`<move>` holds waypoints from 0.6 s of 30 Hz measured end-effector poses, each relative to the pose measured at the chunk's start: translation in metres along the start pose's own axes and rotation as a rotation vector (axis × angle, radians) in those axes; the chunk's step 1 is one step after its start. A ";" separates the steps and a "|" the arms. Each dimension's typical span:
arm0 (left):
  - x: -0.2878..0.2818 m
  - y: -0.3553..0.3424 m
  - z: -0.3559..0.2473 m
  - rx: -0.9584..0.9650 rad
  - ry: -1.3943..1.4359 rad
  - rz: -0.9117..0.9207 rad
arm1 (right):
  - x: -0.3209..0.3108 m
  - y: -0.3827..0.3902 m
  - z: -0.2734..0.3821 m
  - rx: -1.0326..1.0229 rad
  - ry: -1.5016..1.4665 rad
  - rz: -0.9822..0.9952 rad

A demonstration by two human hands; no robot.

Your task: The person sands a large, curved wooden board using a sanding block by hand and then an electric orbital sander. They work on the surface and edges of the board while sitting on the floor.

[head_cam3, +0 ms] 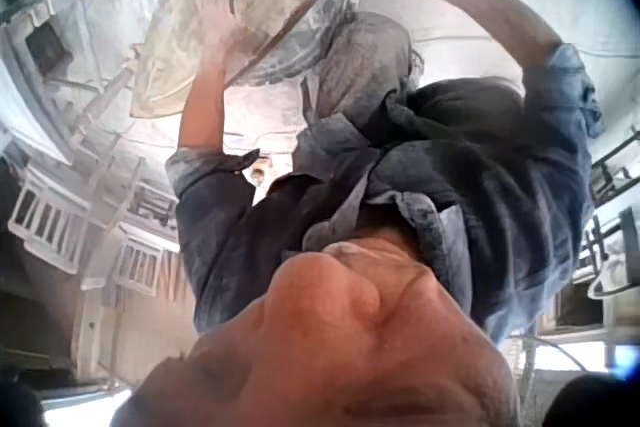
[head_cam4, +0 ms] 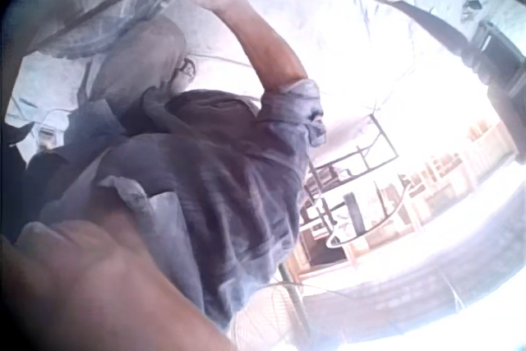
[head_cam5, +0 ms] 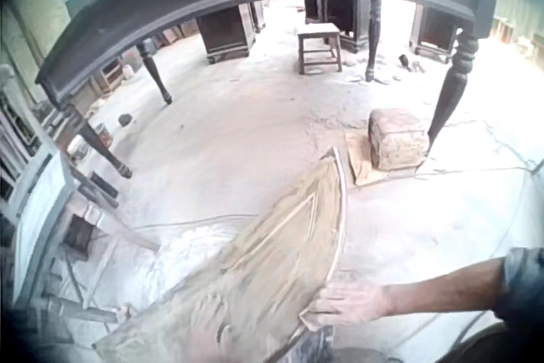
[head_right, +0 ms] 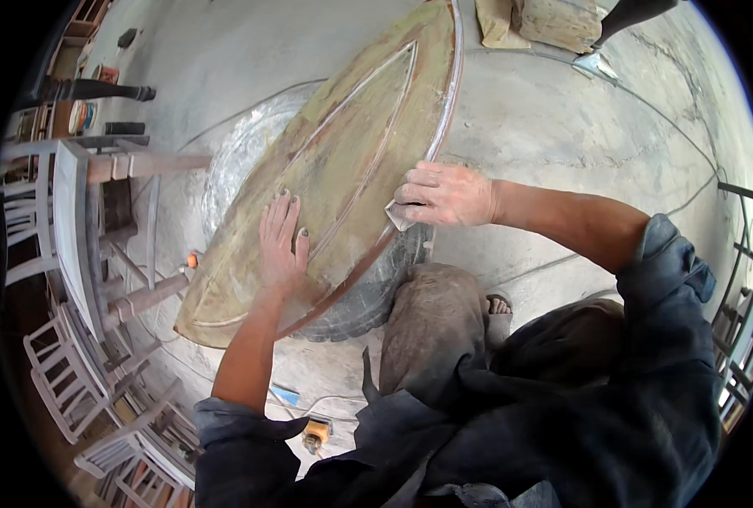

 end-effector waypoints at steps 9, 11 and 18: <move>0.002 0.003 -0.003 -0.093 -0.045 -0.104 | 0.000 -0.012 -0.004 -0.259 -0.020 0.118; 0.001 0.004 -0.004 -0.106 -0.069 -0.103 | -0.001 -0.013 0.002 -0.285 -0.006 0.133; 0.003 0.004 -0.004 -0.104 -0.098 -0.178 | 0.006 -0.024 0.003 -0.293 -0.133 0.237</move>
Point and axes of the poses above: each hand's wrist, its own y-axis away from the middle knuckle, its own x-axis out of the palm, z = x × y, the point moved 2 cm from there along -y, towards the middle knuckle, and after that the axes turned 7 degrees about y, right-handed, at the moved point
